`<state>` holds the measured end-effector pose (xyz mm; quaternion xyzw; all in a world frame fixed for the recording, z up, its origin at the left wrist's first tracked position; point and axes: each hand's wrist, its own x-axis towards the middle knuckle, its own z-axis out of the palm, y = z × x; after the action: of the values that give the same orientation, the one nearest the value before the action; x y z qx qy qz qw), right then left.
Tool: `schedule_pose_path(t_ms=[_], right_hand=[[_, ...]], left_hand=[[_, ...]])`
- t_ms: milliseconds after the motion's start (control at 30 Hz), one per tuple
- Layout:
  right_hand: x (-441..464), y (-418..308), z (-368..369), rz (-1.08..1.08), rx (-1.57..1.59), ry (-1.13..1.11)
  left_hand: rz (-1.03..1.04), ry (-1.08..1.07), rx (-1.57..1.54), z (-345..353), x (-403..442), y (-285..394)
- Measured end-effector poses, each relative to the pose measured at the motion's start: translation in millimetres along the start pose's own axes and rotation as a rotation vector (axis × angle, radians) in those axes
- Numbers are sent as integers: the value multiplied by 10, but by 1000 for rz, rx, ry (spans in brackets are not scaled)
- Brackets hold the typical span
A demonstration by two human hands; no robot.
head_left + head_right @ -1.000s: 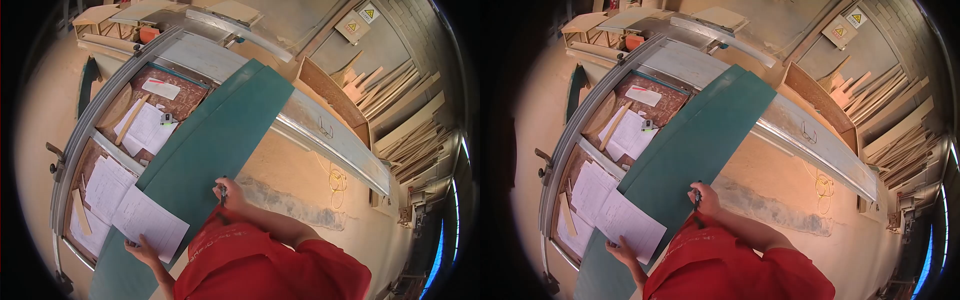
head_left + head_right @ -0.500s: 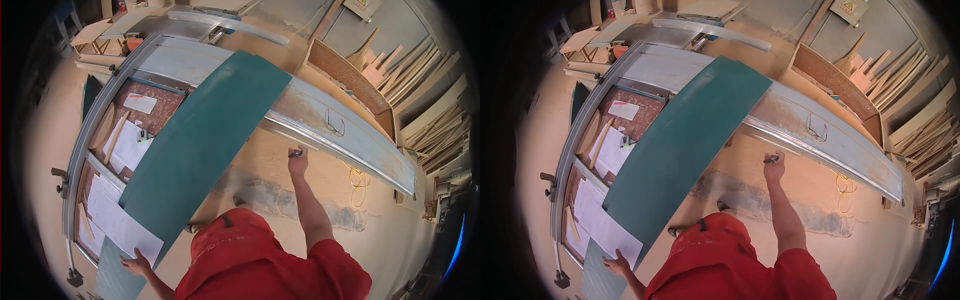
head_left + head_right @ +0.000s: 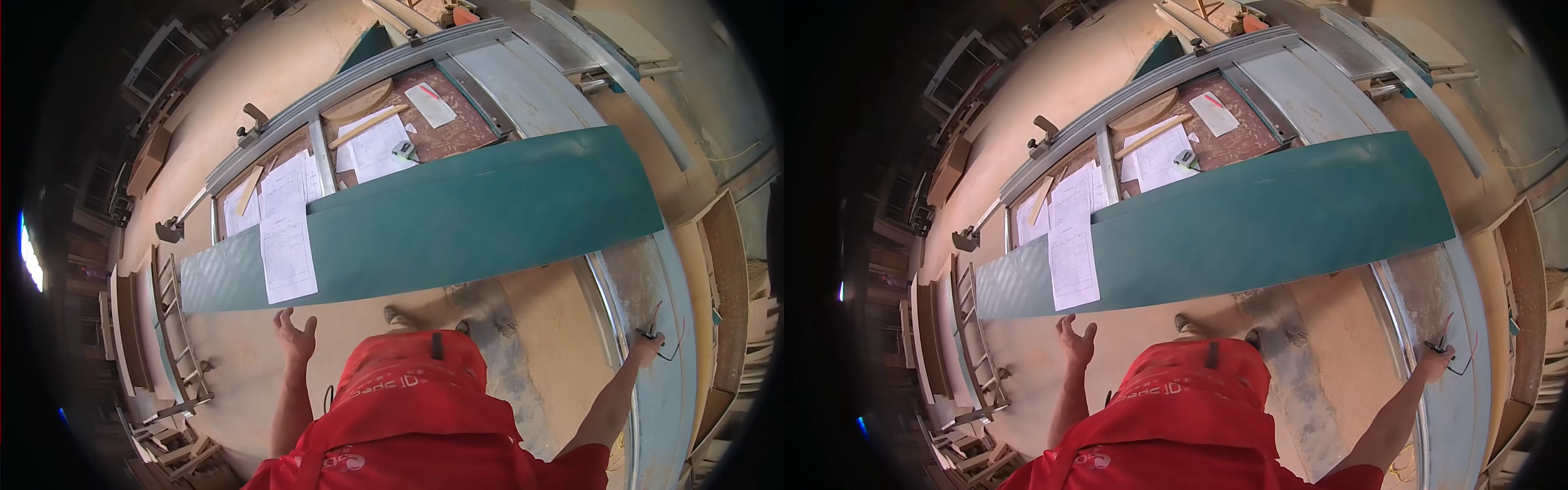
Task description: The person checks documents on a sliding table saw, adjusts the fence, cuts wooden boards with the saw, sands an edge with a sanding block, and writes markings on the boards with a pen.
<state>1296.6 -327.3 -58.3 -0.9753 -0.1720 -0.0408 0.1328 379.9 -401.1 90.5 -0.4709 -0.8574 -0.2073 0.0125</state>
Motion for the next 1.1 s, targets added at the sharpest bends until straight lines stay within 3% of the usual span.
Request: schedule_pose_path(t_ms=[167,267,367,467,567,667,733,767,833,967,1100], right_hand=[[-314,-413,-380,-208,394,230],[-1168,-1199,-1219,-525,688,244],[-2147,-1902,-1953,-540,1079,-130],[-3167,-2472,-2673,-457,1524,-621],[-4107,-2910,-3533,-527,1698,-1000],[-4921,-3141,-4194,-694,1792,-1357],[-5348,-3305,-4470,-983,1872,-1499],[-5566,-3344,-4625,-907,1919,-1656],[-5850,-3490,-4854,-1032,1823,-1799],[-6589,-3656,-4951,-1040,2134,-1676],[-7011,-3865,-5088,-1343,2182,-1492]], left_hand=[[-82,-78,-105,-8,-55,134],[-12,-92,-160,53,-5,291],[-36,-253,-326,-7,144,661],[176,-315,-408,-38,343,903],[347,-331,-443,-137,521,932],[443,-314,-474,-195,670,646],[457,-285,-493,-155,760,256],[411,-310,-508,-168,784,86],[309,-345,-529,-254,839,-280],[141,-315,-564,-402,932,-871],[159,-234,-574,-435,1082,-1245]])
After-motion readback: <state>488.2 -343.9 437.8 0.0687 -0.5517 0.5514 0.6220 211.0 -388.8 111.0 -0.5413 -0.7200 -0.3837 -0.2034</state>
